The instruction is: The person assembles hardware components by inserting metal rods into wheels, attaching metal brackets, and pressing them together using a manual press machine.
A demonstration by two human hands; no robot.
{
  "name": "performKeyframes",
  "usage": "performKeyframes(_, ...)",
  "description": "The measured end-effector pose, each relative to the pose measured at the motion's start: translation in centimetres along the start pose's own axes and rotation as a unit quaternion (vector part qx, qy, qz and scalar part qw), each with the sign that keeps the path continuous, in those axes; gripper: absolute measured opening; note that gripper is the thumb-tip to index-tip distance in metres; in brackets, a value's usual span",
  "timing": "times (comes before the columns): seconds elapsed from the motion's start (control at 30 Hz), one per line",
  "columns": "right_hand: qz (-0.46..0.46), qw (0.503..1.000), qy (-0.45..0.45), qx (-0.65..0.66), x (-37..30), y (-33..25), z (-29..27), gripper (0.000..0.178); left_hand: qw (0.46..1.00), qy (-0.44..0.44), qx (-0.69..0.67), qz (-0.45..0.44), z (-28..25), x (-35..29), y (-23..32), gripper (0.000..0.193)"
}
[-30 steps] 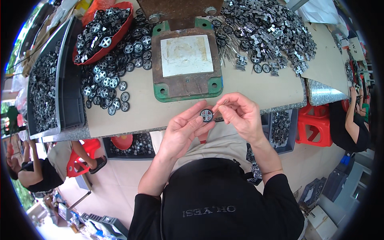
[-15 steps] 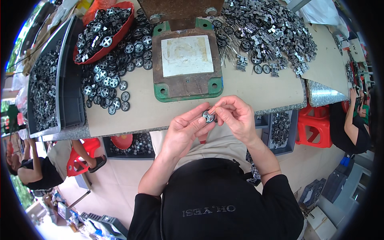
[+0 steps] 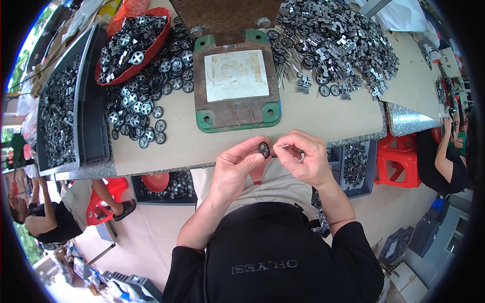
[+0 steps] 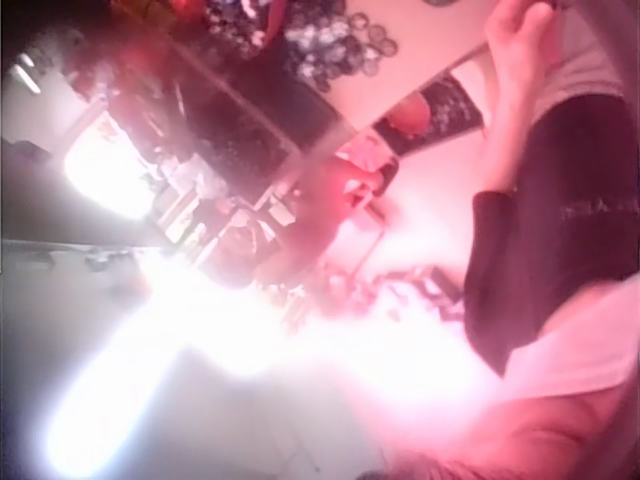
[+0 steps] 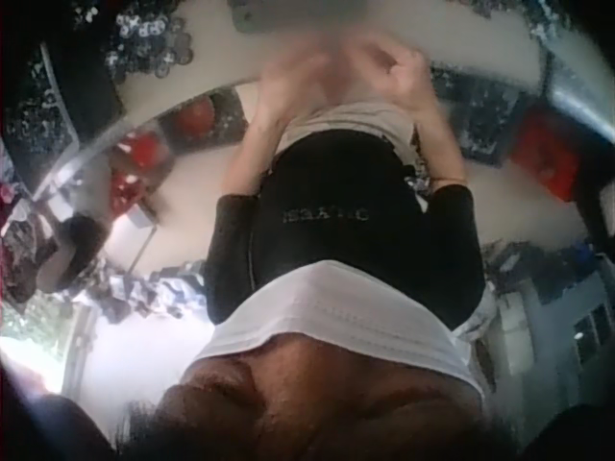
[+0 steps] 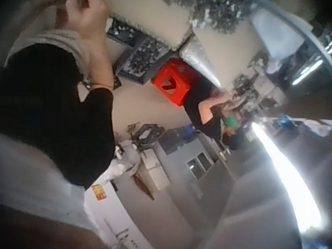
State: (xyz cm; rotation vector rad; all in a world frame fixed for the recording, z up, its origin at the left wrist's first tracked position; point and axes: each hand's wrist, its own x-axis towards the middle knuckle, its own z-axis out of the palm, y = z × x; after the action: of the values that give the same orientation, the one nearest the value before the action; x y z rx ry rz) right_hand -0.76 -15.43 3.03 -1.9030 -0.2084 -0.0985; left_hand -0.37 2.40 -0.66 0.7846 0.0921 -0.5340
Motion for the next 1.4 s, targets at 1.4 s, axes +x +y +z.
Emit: performKeyframes(1.4,0.133,0.978,0.095,0.127,2.1,4.9,-5.2,0.020,1.000,0.007,0.020,0.010,0.7,0.7,-0.9,0.033)
